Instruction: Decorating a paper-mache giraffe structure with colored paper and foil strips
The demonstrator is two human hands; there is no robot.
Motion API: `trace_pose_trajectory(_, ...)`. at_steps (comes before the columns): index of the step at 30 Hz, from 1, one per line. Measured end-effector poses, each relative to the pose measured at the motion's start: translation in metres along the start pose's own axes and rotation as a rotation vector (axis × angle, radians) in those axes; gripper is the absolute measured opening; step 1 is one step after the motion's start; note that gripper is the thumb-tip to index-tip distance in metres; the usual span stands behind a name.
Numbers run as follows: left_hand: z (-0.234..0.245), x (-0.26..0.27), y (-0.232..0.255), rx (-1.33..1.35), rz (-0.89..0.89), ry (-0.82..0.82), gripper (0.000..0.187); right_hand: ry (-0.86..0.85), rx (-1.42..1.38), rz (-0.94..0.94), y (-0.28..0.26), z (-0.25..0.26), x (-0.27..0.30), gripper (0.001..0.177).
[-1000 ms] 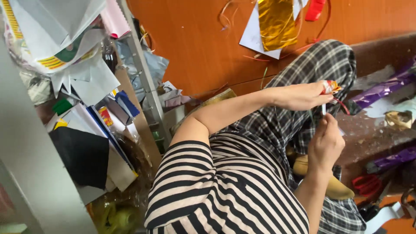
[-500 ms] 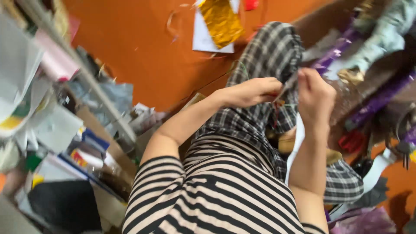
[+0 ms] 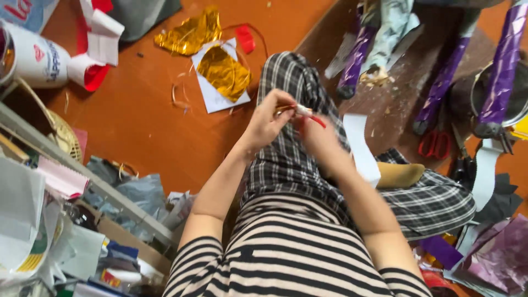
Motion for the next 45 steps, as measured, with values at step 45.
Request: trace_pose_trajectory(45, 0.059, 0.021, 0.028, -0.419, -0.103, 0.761, 0.015, 0.105, -0.381, 0.327, -0.075, 0.065, -0.074, 0.022)
Point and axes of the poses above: each hand's wrist, its own x-axis away from the middle knuckle, its own z-axis out of the back of the hand, y = z × x, the point moved 3 cm from there along -x, towards the middle knuckle, and after that the axes turned 1 degree about -y, right-handed, at the moved point
